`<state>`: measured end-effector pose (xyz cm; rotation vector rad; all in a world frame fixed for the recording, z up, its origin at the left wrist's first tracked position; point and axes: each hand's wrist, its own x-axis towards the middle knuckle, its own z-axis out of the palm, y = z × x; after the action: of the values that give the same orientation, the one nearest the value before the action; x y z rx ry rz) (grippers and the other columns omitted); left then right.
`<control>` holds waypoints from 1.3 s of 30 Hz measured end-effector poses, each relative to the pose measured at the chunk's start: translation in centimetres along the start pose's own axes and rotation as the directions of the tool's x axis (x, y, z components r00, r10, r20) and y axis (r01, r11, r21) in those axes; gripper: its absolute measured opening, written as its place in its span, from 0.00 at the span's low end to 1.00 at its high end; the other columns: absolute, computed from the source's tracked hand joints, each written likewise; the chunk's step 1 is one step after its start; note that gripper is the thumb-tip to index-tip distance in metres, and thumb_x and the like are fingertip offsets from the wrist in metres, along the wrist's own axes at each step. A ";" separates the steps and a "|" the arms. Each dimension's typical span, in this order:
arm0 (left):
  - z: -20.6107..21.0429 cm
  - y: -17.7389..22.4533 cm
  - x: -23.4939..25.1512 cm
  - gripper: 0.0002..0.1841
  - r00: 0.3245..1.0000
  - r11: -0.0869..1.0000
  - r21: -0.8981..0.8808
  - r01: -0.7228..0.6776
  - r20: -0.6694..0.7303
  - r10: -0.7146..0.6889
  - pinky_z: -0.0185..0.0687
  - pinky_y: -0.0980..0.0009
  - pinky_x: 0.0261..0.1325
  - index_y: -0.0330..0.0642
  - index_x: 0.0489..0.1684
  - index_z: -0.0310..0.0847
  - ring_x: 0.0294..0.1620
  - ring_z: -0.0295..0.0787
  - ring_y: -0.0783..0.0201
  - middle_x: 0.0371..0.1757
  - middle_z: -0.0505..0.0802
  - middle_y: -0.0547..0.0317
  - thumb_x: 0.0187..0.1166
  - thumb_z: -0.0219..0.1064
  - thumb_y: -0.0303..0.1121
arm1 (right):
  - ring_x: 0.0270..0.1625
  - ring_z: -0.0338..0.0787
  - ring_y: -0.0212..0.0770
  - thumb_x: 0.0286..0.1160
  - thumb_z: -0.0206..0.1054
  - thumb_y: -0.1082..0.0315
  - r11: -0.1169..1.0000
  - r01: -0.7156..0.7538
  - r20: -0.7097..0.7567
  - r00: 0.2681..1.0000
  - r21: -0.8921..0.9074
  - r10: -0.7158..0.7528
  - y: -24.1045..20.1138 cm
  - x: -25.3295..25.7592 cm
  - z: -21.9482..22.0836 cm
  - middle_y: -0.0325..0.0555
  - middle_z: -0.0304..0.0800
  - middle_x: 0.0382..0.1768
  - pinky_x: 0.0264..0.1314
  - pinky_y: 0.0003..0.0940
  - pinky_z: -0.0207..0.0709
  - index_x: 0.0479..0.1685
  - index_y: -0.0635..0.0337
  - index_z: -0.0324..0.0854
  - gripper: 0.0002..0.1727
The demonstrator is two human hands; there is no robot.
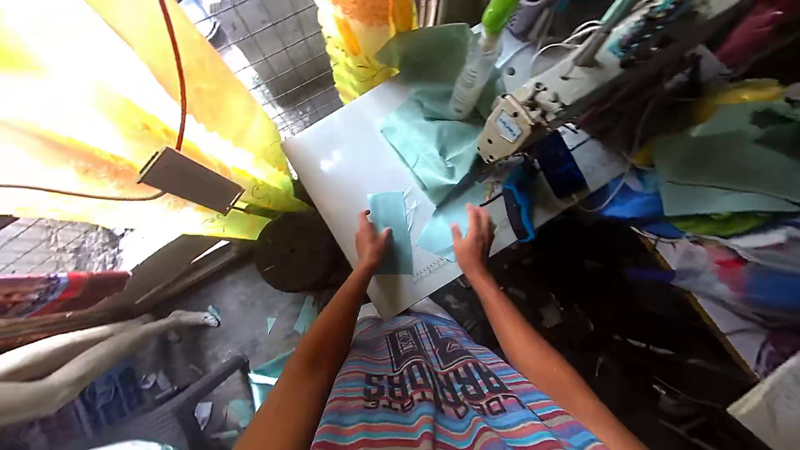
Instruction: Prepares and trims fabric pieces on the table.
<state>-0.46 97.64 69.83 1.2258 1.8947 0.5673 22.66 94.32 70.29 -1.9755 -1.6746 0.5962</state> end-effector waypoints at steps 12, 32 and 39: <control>-2.6 -0.3 5.9 0.35 0.949 0.737 0.604 -0.304 0.129 0.286 0.19 0.25 0.86 0.68 0.90 0.64 0.96 0.21 0.33 0.96 0.36 0.38 0.79 0.65 0.54 | 0.76 0.78 0.70 0.87 0.57 0.54 0.729 0.681 0.515 0.649 -0.065 -0.560 0.1 -2.9 3.8 0.58 0.83 0.74 0.74 0.76 0.62 0.78 0.39 0.81 0.23; -2.8 -1.2 7.8 0.31 0.928 0.664 0.673 -0.326 0.092 0.362 0.19 0.28 0.87 0.54 0.90 0.65 0.97 0.29 0.42 0.98 0.44 0.48 0.86 0.53 0.47 | 0.49 0.91 0.69 0.96 0.39 0.52 0.798 0.541 0.887 0.462 -0.265 -0.019 -5.4 -0.4 2.0 0.65 0.92 0.44 0.51 0.63 0.78 0.97 0.40 0.47 0.31; -2.8 -0.6 8.1 0.27 0.940 0.690 0.663 -0.290 0.060 0.337 0.18 0.27 0.87 0.55 0.90 0.65 0.97 0.28 0.39 0.97 0.44 0.45 0.91 0.44 0.42 | 0.49 0.91 0.68 0.96 0.39 0.52 0.829 0.493 0.878 0.479 -0.265 -0.004 -4.9 -0.5 1.8 0.64 0.92 0.44 0.52 0.63 0.78 0.97 0.37 0.49 0.31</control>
<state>-4.82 104.77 68.01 2.0493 2.0253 0.0705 17.66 94.67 71.85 -1.7130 -2.9490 1.2858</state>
